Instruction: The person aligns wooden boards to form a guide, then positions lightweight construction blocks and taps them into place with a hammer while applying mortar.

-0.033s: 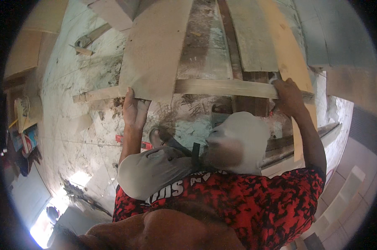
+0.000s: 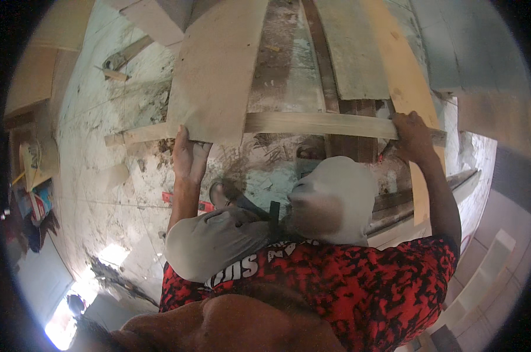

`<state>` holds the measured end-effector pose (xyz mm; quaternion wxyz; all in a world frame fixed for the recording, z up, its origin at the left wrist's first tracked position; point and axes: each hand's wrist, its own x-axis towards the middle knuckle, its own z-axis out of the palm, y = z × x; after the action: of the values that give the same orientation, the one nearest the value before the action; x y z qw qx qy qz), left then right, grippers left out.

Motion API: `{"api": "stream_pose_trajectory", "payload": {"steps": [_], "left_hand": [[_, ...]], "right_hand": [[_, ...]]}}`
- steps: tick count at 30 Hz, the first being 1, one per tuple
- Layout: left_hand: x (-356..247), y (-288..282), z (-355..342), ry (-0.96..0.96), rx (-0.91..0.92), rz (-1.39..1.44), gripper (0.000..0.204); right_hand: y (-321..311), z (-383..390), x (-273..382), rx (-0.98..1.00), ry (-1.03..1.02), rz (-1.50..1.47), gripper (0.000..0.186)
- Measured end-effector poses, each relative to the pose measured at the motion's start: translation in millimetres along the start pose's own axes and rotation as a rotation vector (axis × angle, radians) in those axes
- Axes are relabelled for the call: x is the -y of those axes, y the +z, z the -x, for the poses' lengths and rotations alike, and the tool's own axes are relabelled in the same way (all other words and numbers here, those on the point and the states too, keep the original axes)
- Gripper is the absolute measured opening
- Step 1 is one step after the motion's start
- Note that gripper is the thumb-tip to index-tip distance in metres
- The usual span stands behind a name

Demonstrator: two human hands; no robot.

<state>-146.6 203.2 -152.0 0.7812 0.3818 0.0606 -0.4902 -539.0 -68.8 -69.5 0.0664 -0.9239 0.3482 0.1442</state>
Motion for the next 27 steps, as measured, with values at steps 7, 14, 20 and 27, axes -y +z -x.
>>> {"api": "stream_pose_trajectory", "payload": {"steps": [7,14,20,27], "left_hand": [[3.1,-6.8,4.1,-0.154,0.019,-0.118,0.048],[6.5,-13.4,-0.3,-0.264,-0.016,-0.261,0.049],[28.3,-28.1,-4.5,-0.315,-0.034,-0.241,0.055],[36.2,-49.2,-9.5,-0.248,0.025,-0.17,0.056]], "right_hand": [[-1.5,71.0,-108.5,-0.006,0.297,0.143,0.051],[44.4,119.2,-246.9,-0.077,0.388,0.184,0.036],[54.9,117.6,-253.9,-0.122,0.282,0.167,0.041],[38.5,42.3,-120.7,0.091,0.066,-0.456,0.085]]}}
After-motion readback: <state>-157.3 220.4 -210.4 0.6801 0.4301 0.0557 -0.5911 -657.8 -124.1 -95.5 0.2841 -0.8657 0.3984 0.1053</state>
